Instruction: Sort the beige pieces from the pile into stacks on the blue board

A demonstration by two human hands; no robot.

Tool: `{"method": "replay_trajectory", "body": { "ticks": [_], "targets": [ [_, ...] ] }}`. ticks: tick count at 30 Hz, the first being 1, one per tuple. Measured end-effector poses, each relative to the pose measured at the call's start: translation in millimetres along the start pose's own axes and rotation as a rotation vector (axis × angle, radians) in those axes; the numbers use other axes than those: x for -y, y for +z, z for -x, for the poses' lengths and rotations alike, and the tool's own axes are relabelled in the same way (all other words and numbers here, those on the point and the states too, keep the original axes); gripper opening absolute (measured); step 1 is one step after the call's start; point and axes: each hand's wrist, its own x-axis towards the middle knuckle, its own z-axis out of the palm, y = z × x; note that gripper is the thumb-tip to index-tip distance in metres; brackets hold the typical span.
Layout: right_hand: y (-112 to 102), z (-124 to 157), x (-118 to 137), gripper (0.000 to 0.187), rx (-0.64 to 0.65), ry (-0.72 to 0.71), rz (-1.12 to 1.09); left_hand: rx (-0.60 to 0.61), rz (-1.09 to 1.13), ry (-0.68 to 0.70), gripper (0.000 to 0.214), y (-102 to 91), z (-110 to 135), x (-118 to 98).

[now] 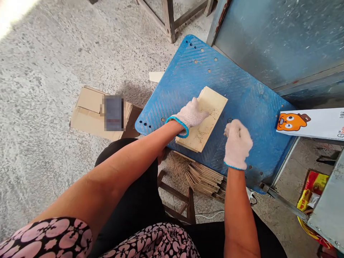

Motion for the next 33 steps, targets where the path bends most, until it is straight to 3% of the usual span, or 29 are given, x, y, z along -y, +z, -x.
{"method": "replay_trajectory", "body": {
  "ticks": [3, 6, 10, 13, 16, 23, 28, 33],
  "targets": [
    [1.1, 56.4, -36.9, 0.052, 0.054, 0.130, 0.092, -0.032, 0.029, 0.052, 0.070, -2.2, 5.3, -2.0],
    [10.0, 112.9, -63.4, 0.049, 0.208, 0.199, 0.278, -0.039, 0.017, 0.083, 0.067, -5.0, 10.7, -1.8],
    [30.4, 153.6, -77.9, 0.055, 0.465, 0.230, 0.479, -0.028, -0.003, 0.105, 0.063, -9.8, 16.1, -0.8],
    [44.2, 157.4, -85.1, 0.061, 0.560, 0.219, 0.593, -0.032, 0.009, 0.118, 0.063, -13.2, 19.5, -0.6],
    [51.0, 150.7, -94.8, 0.051, 0.599, 0.181, 0.566, -0.030, 0.009, 0.106, 0.062, -16.5, 22.6, -1.2],
    [43.0, 150.6, -109.5, 0.041, 0.685, 0.046, 0.493, -0.027, 0.004, 0.113, 0.058, -20.0, 26.5, -2.8],
    [40.6, 158.3, -105.6, 0.038, 0.768, -0.014, 0.596, -0.032, -0.004, 0.142, 0.059, -19.8, 28.0, -1.2],
    [29.6, 147.2, -86.2, 0.032, 0.805, -0.067, 0.634, -0.048, 0.004, 0.168, 0.055, -27.2, 35.3, -2.1]
  ]
}}
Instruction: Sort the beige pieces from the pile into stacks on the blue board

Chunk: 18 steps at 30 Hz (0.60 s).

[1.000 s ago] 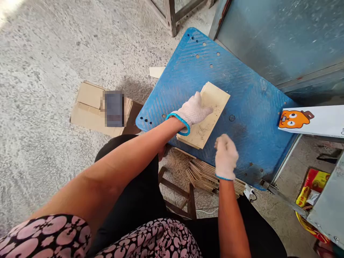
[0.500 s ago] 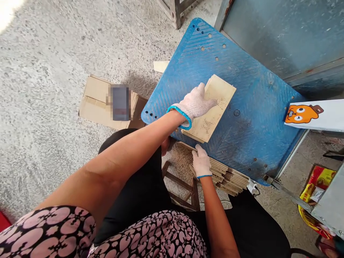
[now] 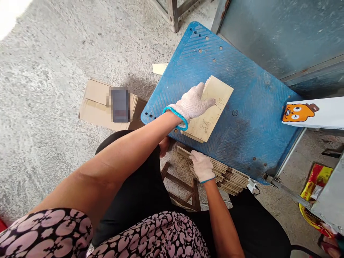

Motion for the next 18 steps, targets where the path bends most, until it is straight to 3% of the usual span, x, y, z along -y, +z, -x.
{"method": "replay_trajectory", "body": {
  "ticks": [5, 8, 13, 16, 18],
  "targets": [
    [-68.9, 20.0, 2.9, 0.025, 0.021, 0.034, -0.210, -0.010, 0.021, 0.051, 0.053, -9.4, 3.8, 0.4],
    [-121.6, 34.6, 1.0, 0.029, 0.006, 0.066, -0.536, 0.028, 0.058, 0.067, 0.044, -13.6, 5.1, 2.2],
    [-201.6, 35.5, -0.8, 0.031, -0.370, 0.100, -0.772, 0.268, 0.197, 0.082, 0.035, -16.9, 16.6, 3.7],
    [-237.2, 18.8, 6.8, 0.022, -0.430, 0.063, -0.885, 0.444, 0.266, 0.121, 0.036, -15.6, 23.7, 4.3],
    [-253.8, 2.9, 14.9, 0.020, -0.456, -0.021, -0.910, 0.451, 0.277, 0.167, 0.035, -13.5, 24.7, 5.1]
  ]
}}
